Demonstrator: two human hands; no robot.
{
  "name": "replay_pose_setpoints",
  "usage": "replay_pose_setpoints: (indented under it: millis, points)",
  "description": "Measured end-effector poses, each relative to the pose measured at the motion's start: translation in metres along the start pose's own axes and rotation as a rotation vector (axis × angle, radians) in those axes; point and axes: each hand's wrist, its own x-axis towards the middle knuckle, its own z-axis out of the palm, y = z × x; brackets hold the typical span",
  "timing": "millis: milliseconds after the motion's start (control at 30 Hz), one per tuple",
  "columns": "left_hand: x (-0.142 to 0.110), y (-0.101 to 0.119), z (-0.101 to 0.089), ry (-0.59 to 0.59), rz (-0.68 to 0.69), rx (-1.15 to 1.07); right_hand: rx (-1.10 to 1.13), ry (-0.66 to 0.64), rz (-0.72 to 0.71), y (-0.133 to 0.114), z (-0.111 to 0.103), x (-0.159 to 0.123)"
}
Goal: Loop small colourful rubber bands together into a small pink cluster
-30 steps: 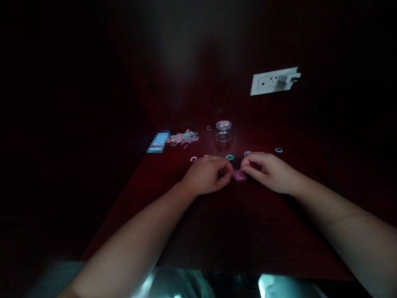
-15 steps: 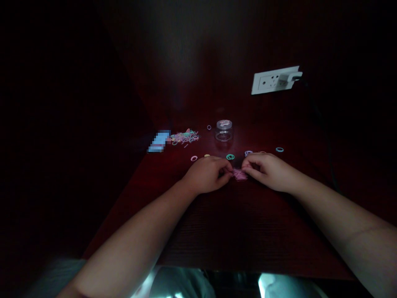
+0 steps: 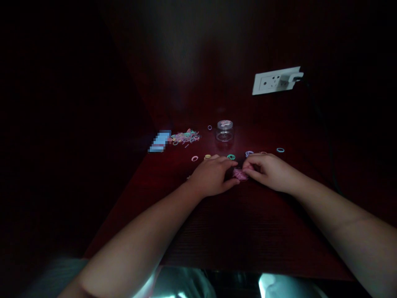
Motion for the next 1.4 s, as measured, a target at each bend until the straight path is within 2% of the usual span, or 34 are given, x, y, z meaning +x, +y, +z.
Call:
replay_pose_setpoints:
  millis: [367,800,1133,1400]
  points:
    - [0.006,0.002,0.008,-0.01,0.029,-0.01,0.003,0.008,0.02,-0.001,0.001,0.0]
    - [0.005,-0.001,0.006,-0.003,0.04,-0.01,0.074,0.045,0.044,-0.012,-0.008,0.0]
    - [0.002,-0.003,0.007,0.026,-0.023,-0.003,0.044,0.076,0.065,-0.005,0.0,0.002]
    - [0.003,-0.003,0.004,0.02,-0.034,0.005,0.007,0.039,0.046,0.004,0.004,0.001]
